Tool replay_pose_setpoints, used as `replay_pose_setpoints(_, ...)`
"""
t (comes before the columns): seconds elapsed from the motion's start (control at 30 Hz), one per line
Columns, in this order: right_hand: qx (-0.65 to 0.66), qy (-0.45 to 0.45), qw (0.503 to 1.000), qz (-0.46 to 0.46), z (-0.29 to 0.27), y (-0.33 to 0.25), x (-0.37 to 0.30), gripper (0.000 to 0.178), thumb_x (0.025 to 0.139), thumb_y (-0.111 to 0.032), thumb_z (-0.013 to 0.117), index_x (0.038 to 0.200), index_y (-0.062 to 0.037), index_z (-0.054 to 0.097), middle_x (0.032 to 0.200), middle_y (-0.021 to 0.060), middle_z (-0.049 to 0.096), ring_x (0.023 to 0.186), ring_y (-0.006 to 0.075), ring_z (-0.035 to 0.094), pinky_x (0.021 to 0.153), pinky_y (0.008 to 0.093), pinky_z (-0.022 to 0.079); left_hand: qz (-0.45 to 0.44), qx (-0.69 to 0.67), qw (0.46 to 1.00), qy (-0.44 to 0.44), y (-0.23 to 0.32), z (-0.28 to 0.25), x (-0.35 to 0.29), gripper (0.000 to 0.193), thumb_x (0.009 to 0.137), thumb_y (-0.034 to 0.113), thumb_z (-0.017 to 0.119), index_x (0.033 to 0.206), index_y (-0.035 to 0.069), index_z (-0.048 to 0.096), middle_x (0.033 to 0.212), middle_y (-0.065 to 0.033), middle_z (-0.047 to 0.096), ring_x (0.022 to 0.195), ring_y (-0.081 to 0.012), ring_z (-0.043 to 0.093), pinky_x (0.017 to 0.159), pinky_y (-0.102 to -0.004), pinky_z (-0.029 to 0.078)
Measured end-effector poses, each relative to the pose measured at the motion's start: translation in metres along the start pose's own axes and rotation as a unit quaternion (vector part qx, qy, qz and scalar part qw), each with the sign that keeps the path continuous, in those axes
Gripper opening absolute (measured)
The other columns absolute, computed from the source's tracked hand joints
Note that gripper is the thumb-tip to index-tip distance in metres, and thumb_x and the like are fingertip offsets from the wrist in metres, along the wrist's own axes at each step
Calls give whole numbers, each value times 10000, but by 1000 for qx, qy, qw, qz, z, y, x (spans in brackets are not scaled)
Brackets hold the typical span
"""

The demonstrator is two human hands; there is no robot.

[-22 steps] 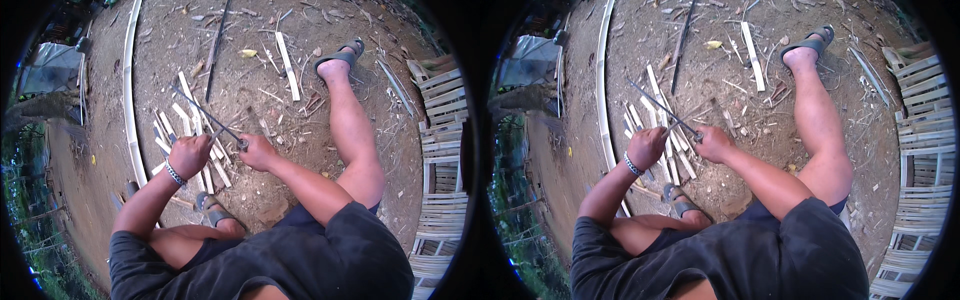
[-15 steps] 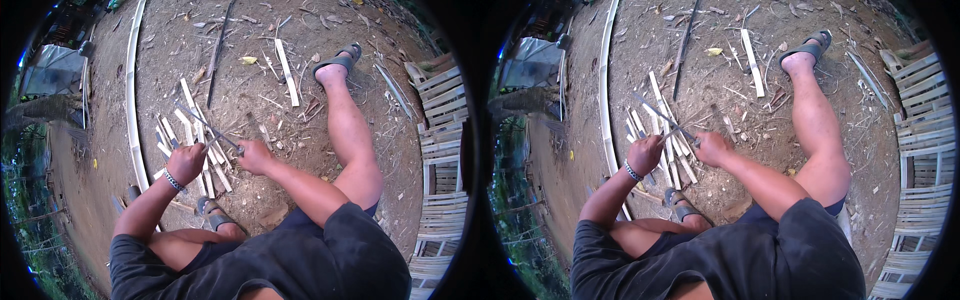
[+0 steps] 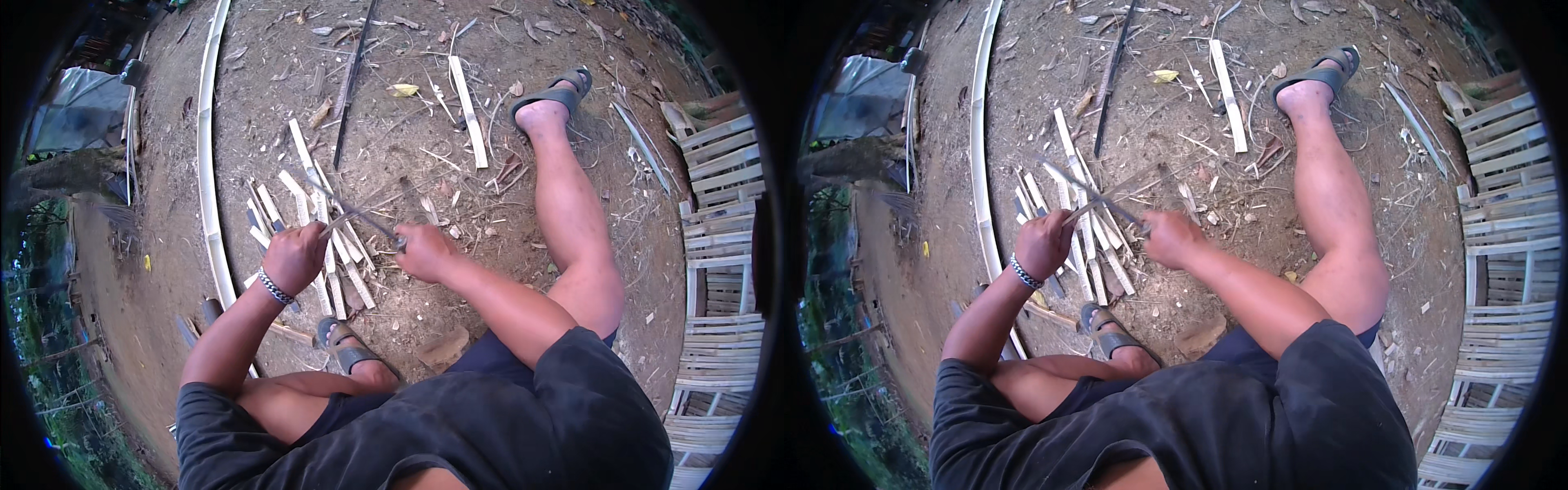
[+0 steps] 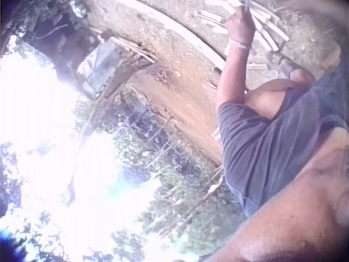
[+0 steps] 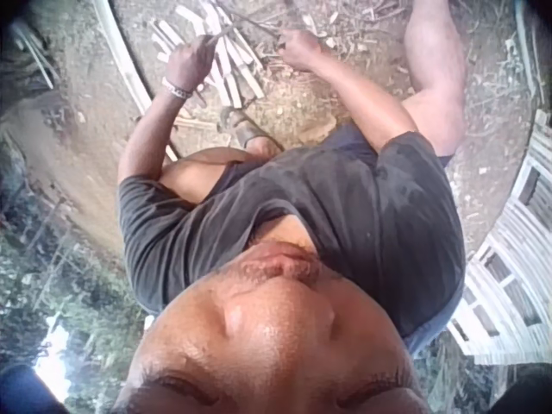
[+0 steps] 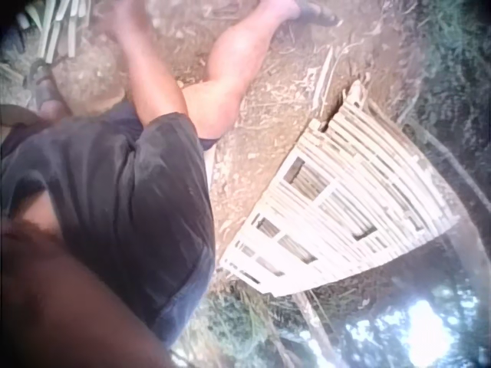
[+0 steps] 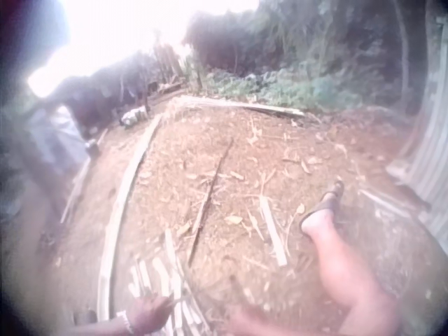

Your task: The person whittles and shapes small bamboo strips using a large knife and a smaller blade while sitting on the ground.

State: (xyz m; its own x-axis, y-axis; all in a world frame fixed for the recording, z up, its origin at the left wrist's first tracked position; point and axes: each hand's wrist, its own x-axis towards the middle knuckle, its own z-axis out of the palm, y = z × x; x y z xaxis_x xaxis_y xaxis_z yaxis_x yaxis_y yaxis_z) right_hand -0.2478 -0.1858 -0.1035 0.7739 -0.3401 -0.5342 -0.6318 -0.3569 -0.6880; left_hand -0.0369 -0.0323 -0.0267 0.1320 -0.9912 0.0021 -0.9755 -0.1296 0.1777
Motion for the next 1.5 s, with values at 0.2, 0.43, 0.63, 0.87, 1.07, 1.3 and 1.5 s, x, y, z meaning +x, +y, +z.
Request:
replay_pose_setpoints(0.2, 50, -7, 996, 74, -3, 22, 12, 481, 895, -86, 606, 1374, -52, 574, 994, 162, 716, 851, 270, 707, 763, 379, 578, 13, -11, 1000, 12, 1, -2, 8, 171, 969, 183, 624, 872, 44, 598, 588, -135, 607, 555, -324, 649, 535, -435, 522)
replay_pose_setpoints(0.43, 47, -1, 993, 105, -3, 39, 25, 481, 910, -75, 577, 1391, -104, 569, 962, 131, 702, 769, 205, 682, 698, 347, 562, 7, -7, 1000, 2, -1, -7, 9, 131, 951, 158, 633, 914, 36, 604, 617, -149, 619, 581, -342, 652, 566, -447, 531)
replay_pose_setpoints(0.63, 33, -31, 996, 82, 4, 30, 14, 507, 918, -77, 566, 1424, -89, 540, 1065, 137, 714, 872, 266, 707, 790, 400, 572, 5, -20, 1000, 7, -1, -3, 6, 78, 939, 114, 628, 955, 38, 639, 679, -149, 655, 603, -342, 667, 570, -440, 542)
replay_pose_setpoints(0.87, -50, 6, 998, -43, 3, 8, 6, 325, 906, -66, 562, 1221, -74, 640, 993, 166, 721, 902, 320, 710, 823, 431, 563, 2, -3, 1000, 11, -8, 8, -3, 117, 952, 151, 629, 914, 40, 619, 648, -147, 641, 558, -332, 639, 553, -416, 525)
replay_pose_setpoints(1.07, 8, 40, 995, 93, 5, 66, 39, 329, 895, -137, 624, 1215, -76, 669, 1061, 197, 728, 964, 339, 718, 856, 453, 563, 15, -29, 999, 20, -2, 2, 12, 120, 954, 149, 624, 917, 38, 601, 618, -143, 617, 582, -335, 658, 548, -435, 527)
replay_pose_setpoints(1.3, -19, 28, 985, 168, 6, 100, 48, 338, 888, -146, 618, 1212, -63, 664, 1078, 237, 709, 1014, 400, 694, 893, 457, 551, -14, -32, 999, 14, -2, -3, 13, 127, 947, 148, 635, 937, 22, 636, 632, -170, 637, 574, -343, 661, 579, -449, 538)
replay_pose_setpoints(1.5, -11, 39, 983, 180, 29, 129, 54, 334, 877, -198, 633, 1156, -20, 680, 1175, 239, 691, 1081, 410, 675, 921, 462, 545, -144, -132, 980, 41, 3, -6, 16, 204, 978, 161, 631, 870, -9, 660, 617, -160, 650, 523, -293, 665, 506, -390, 517)
